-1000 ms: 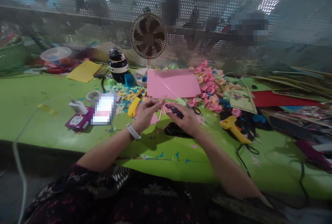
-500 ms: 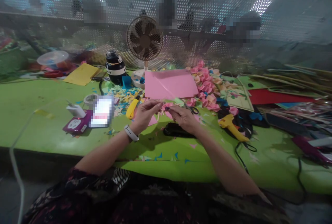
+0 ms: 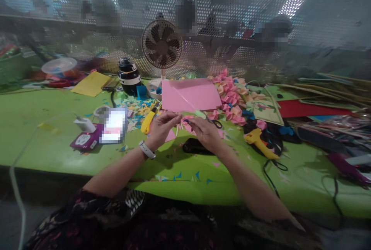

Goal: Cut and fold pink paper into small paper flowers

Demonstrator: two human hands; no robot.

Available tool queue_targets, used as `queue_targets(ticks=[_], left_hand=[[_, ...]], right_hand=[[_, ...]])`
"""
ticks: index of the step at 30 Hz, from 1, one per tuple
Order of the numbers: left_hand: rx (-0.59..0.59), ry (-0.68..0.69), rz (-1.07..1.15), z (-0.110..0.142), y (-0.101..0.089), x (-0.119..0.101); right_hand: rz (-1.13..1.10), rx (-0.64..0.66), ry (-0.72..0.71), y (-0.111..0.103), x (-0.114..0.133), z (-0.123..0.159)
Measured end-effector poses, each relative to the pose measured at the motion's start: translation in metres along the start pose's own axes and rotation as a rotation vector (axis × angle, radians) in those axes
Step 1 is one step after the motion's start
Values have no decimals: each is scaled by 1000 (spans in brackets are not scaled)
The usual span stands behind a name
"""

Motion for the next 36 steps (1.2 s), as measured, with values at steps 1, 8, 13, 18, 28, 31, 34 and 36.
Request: queue_targets(ticks=[1,8,13,18,28,31,34,36], left_hand=[[5,-15,5,-1,0,2],[17,-23,19,0,1,1],[18,17,-8,2,3,-2],[23,5,-20,1,1,2],[25,38,1,2,3,-2],[22,24,-10,2,3,-2],[15,28,-8,2,3,-3],[14,32,-4,3,3,-3]], right_hand=[[-31,3,-7,0,0,-1],[-30,-17,14,-2,6,-2],[55,-1,82,-1,2,2],[-23,13,70,2,-5,2],[71,-6,55,0,4,1],[50,-15,39,0,4,1],[30,-9,40,1,3,1],[5,1,51,1,2,1]])
Point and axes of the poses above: each hand's wrist, its own z-axis away from the middle knuckle, its own y-axis out of the palm, x = y × z, the point moved 8 cm from there along -z, towards the middle knuckle, and after that the axes turned 9 degrees about -y, right-handed, at the moved point
